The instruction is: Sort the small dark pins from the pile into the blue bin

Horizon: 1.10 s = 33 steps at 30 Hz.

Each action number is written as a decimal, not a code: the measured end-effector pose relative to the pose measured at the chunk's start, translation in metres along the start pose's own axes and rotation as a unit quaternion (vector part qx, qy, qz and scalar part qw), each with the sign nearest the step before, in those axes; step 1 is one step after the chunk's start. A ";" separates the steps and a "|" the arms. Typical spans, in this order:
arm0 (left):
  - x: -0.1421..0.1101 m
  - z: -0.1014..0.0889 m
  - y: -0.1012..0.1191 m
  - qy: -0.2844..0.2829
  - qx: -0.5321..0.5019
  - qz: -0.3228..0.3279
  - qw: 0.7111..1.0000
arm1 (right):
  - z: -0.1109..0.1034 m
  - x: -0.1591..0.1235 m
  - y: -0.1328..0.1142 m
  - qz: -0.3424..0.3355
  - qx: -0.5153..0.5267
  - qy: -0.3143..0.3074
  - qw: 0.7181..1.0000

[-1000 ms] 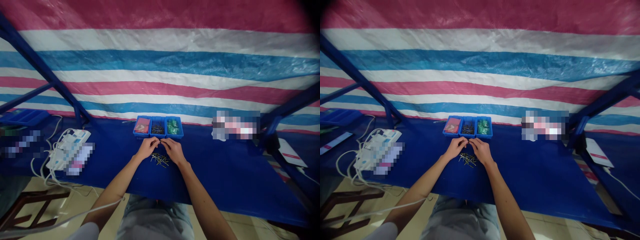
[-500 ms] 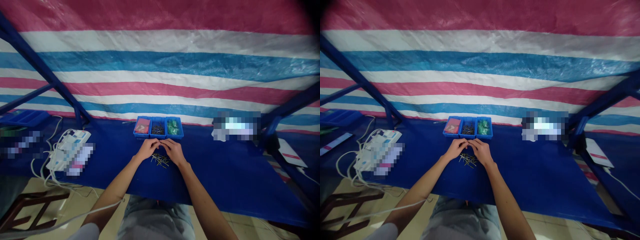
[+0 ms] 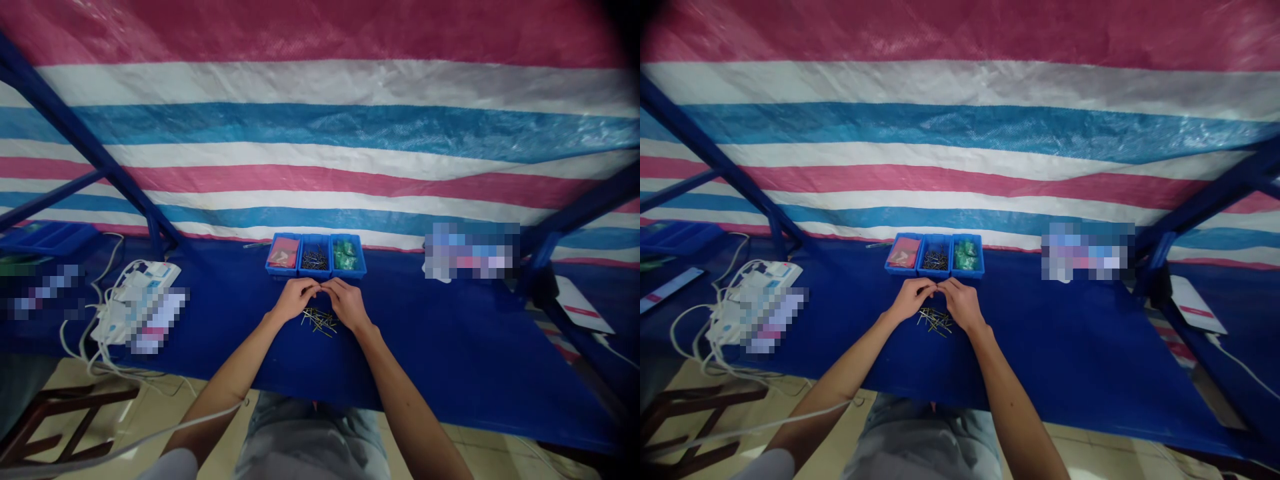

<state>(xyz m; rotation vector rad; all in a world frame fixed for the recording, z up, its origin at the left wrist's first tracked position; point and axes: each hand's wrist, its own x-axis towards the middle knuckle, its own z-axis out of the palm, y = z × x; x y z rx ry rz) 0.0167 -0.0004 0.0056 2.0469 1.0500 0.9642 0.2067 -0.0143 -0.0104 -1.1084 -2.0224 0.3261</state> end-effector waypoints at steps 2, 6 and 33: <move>0.000 0.000 0.001 0.001 0.000 0.002 1.000 | 0.000 0.000 -0.001 0.006 -0.009 -0.006 1.000; 0.000 0.000 0.002 0.004 0.000 0.001 1.000 | -0.002 0.001 -0.004 0.018 -0.024 -0.022 0.999; -0.001 -0.001 0.001 0.014 0.004 -0.021 1.000 | -0.007 0.002 -0.006 0.044 0.060 -0.006 0.997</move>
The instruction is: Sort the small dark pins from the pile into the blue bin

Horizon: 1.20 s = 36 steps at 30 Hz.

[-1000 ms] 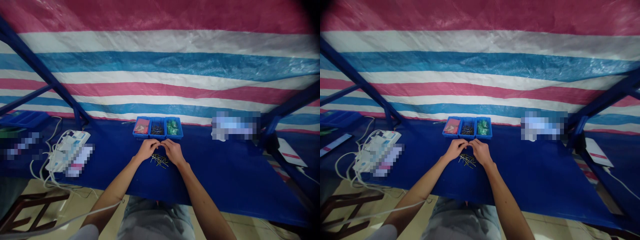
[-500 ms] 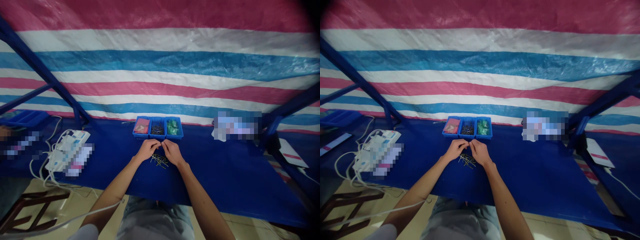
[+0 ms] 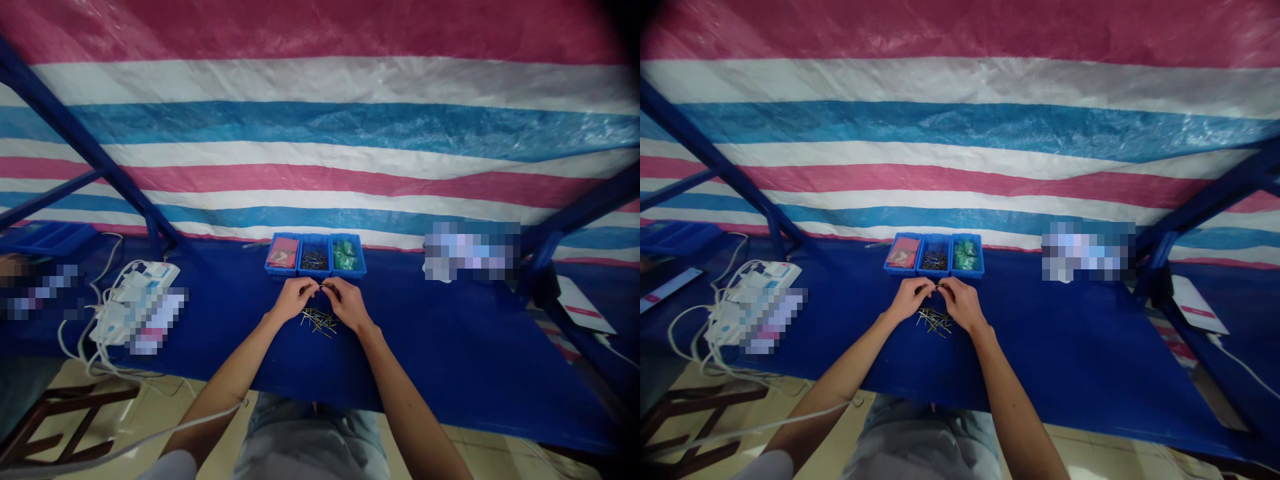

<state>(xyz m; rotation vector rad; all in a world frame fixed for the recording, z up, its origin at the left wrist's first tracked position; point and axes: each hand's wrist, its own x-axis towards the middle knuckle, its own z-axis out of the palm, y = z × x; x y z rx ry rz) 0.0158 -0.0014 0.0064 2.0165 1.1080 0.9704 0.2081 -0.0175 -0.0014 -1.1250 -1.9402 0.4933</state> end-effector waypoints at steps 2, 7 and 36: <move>0.000 0.000 0.000 -0.003 -0.001 -0.002 1.000 | 0.000 0.000 -0.001 -0.005 0.002 0.003 1.000; 0.000 0.000 0.002 -0.005 -0.008 -0.006 1.000 | -0.001 0.001 -0.002 -0.004 0.002 0.003 1.000; -0.001 0.001 -0.001 0.004 -0.019 -0.005 1.000 | 0.002 0.000 -0.001 -0.022 -0.037 -0.005 0.999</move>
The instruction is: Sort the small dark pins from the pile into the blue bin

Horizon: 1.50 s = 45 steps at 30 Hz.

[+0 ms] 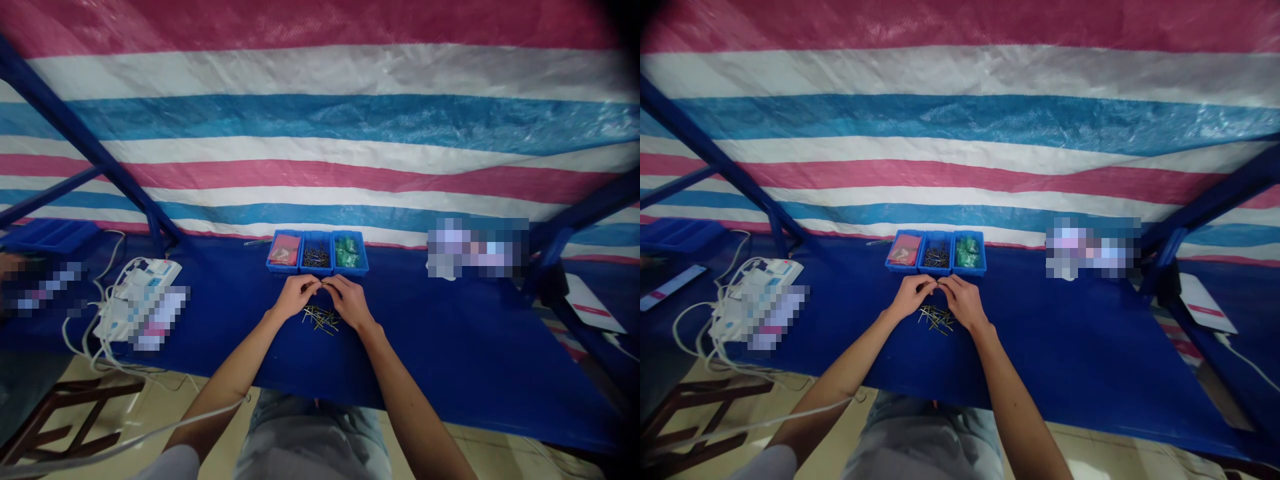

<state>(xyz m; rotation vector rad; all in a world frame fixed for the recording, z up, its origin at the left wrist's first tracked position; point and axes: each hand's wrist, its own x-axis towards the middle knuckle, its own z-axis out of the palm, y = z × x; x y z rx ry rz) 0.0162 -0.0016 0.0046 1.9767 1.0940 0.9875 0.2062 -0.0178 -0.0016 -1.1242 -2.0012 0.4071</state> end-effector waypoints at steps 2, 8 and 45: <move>0.000 0.000 0.000 -0.001 -0.002 0.003 1.000 | 0.000 0.000 0.000 0.000 0.002 0.003 1.000; 0.000 0.000 0.001 0.000 -0.004 0.016 1.000 | 0.000 0.000 0.001 -0.006 0.000 0.004 1.000; 0.000 0.002 0.000 0.010 0.014 0.032 0.999 | 0.003 0.000 0.000 0.026 -0.080 -0.028 0.996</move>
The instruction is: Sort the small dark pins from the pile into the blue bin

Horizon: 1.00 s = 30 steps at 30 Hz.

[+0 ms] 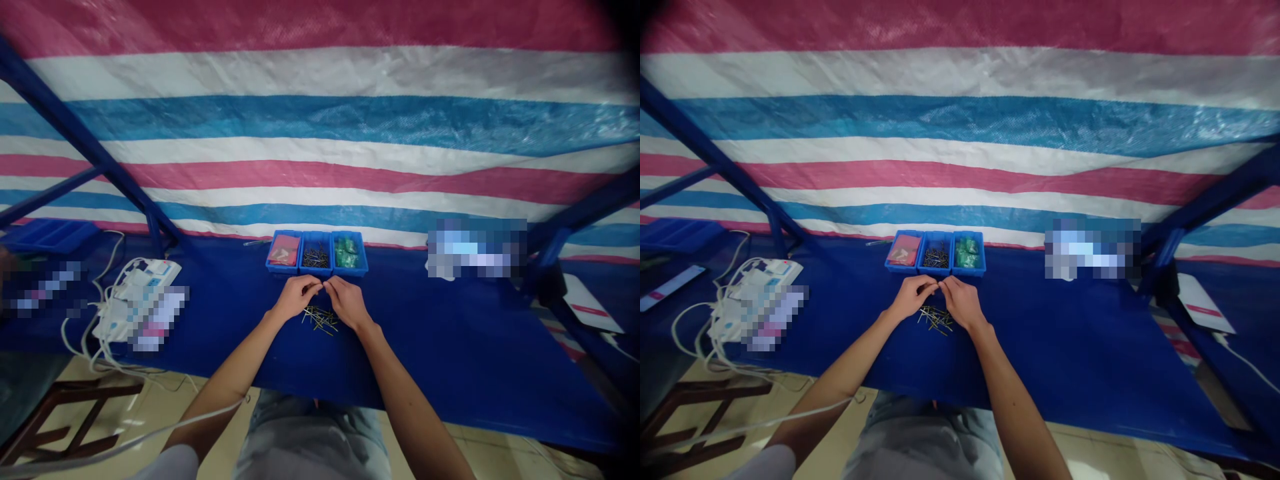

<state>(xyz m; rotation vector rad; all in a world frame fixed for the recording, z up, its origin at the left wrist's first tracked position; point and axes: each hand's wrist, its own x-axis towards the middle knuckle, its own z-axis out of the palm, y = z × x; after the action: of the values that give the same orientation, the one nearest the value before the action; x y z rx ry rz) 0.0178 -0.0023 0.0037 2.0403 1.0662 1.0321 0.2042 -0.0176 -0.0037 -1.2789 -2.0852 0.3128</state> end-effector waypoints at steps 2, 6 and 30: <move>0.000 0.000 0.000 -0.001 0.001 -0.002 1.000 | 0.000 -0.001 0.001 0.003 0.006 -0.001 1.000; 0.001 -0.001 0.001 0.003 0.000 -0.015 1.000 | -0.002 -0.001 0.001 -0.003 0.045 0.022 0.999; 0.001 0.000 -0.002 0.006 -0.005 -0.027 1.000 | -0.003 0.001 -0.001 -0.014 0.056 0.035 0.998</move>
<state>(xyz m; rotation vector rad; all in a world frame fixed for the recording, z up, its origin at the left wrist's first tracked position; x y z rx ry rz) 0.0174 -0.0008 0.0028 1.9895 1.1149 1.0220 0.2052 -0.0180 0.0000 -1.1776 -1.9966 0.3611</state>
